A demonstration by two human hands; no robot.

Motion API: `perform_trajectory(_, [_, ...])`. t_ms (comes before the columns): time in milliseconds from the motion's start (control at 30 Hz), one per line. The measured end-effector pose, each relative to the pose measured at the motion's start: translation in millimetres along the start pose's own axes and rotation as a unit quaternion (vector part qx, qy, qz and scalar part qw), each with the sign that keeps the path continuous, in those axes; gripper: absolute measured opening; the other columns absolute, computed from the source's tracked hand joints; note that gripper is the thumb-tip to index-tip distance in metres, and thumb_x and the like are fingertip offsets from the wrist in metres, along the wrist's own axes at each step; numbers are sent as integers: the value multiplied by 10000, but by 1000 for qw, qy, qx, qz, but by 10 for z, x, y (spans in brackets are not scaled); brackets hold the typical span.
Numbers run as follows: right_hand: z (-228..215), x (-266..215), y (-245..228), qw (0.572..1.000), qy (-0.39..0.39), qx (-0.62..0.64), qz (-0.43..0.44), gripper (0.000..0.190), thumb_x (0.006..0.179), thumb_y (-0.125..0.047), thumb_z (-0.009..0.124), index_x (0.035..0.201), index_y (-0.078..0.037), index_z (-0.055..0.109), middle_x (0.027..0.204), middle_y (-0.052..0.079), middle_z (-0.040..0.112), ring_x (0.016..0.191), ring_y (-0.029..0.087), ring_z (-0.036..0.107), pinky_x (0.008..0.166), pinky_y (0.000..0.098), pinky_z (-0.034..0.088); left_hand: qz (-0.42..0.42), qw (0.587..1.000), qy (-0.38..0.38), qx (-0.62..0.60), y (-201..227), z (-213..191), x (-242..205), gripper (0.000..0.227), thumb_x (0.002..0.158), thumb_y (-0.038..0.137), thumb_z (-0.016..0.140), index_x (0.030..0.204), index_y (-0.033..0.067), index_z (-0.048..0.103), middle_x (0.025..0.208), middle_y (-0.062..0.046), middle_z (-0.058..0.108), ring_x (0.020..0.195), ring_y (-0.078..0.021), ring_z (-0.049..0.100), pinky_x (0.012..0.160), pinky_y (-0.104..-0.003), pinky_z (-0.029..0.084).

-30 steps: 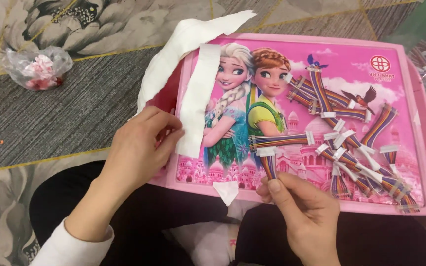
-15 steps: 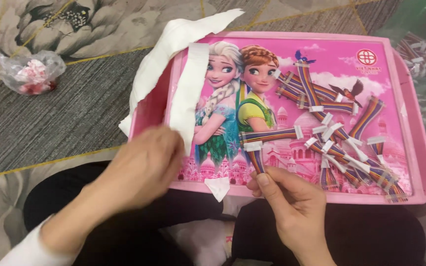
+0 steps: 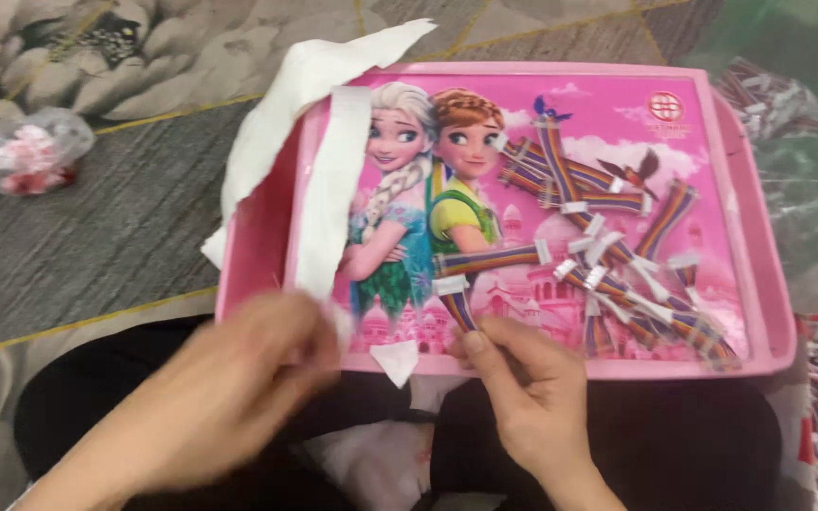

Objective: Wrapping white tape around ribbon cables and placing them in a bag

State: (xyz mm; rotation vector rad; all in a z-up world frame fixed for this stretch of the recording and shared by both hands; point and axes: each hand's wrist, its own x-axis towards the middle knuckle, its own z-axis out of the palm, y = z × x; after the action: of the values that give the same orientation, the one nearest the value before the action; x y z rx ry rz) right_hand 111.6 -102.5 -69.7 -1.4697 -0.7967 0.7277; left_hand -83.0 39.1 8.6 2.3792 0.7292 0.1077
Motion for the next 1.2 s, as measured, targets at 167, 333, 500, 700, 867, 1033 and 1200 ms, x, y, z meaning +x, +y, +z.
perform_trajectory(167, [-17, 12, -158, 984, -63, 133, 101, 211, 818, -60, 592, 954, 76, 679, 925, 156, 707, 776, 205, 658, 754, 307, 531, -13, 956, -75, -285, 179, 99, -102, 143, 765, 145, 707, 736, 113, 570, 784, 32, 688, 652, -83, 595, 590, -215, 503])
perform_trajectory(333, [-33, -214, -269, 948, -145, 244, 146, 172, 844, -98, 584, 839, 47, 676, 984, 179, 710, 811, 177, 564, 679, 256, 407, -77, 925, -24, -372, 302, 286, 16, 216, 740, 34, 742, 812, 76, 543, 681, 4, 625, 577, -72, 550, 492, -205, 445])
perform_trajectory(500, [-92, -308, -254, 901, -89, 397, 151, 165, 861, -35, 548, 917, 96, 632, 874, 179, 655, 826, 235, 601, 847, 428, 463, -67, 867, 47, -491, 378, 421, 30, 490, 721, 24, 714, 1191, 26, 577, 729, -88, 713, 592, -114, 626, 532, -206, 505])
perform_trajectory(700, [-73, -359, -195, 956, 26, 233, 177, 237, 821, -15, 578, 999, 122, 654, 847, 213, 682, 634, 199, 595, 495, 340, 591, -24, 892, 42, -449, 347, 491, -15, 69, 750, 45, 683, 782, -10, 709, 623, -4, 621, 517, -66, 479, 472, -193, 395])
perform_trajectory(867, [-13, -452, -259, 972, -20, 211, 100, 253, 840, 17, 534, 1045, 139, 616, 911, 230, 692, 647, 249, 687, 562, 320, 624, -38, 920, 43, -389, 521, 506, 161, 100, 698, 111, 760, 718, 20, 725, 575, 11, 595, 482, -49, 454, 429, -183, 362])
perform_trajectory(1033, [-1, -436, -402, 973, -41, 206, 95, 241, 858, -17, 545, 1028, 131, 632, 876, 191, 653, 661, 222, 676, 598, 306, 607, -51, 935, 82, -342, 578, 507, 218, 173, 705, 155, 764, 620, 18, 702, 510, 15, 568, 449, -48, 438, 399, -180, 349])
perform_trajectory(1200, [-40, -478, -378, 949, -71, 304, 48, 328, 858, -22, 454, 1105, 169, 555, 1095, 276, 587, 796, 323, 649, 686, 409, 574, -4, 957, 135, -258, 656, 438, 205, 197, 705, 144, 752, 587, 40, 636, 476, 36, 526, 406, -39, 398, 356, -176, 340])
